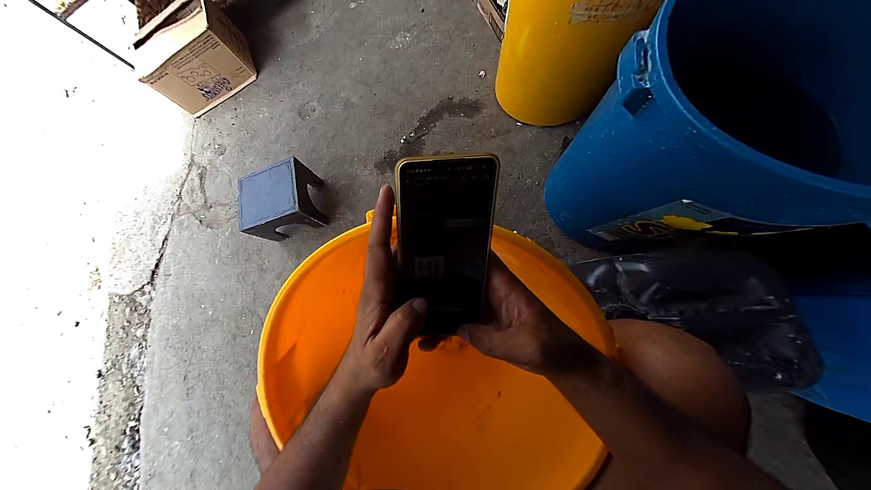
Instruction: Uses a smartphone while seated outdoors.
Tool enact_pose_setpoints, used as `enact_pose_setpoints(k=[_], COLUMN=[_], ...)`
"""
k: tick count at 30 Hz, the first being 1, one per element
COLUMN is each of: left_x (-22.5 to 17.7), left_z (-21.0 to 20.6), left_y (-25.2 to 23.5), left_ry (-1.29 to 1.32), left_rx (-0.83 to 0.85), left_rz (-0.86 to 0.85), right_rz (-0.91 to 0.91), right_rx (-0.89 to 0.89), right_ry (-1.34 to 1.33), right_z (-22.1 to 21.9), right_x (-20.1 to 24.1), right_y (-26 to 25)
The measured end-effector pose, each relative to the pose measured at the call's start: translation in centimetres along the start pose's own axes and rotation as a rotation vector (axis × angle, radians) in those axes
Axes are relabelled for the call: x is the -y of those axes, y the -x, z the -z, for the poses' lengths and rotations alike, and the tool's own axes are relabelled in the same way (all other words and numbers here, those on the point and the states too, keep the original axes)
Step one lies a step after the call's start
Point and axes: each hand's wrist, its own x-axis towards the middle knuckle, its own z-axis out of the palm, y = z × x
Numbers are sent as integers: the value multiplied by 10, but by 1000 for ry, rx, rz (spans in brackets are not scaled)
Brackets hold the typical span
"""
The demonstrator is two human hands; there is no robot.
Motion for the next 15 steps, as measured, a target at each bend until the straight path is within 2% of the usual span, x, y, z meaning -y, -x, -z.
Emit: enact_pose_setpoints(k=[15], left_x=[-18], left_z=[0], left_y=[-10], left_ry=[-52], left_rx=[-8], left_rz=[-18], right_rz=[-89], right_rx=[58], right_ry=[-104], right_z=[2], right_x=[2], right_y=[-1])
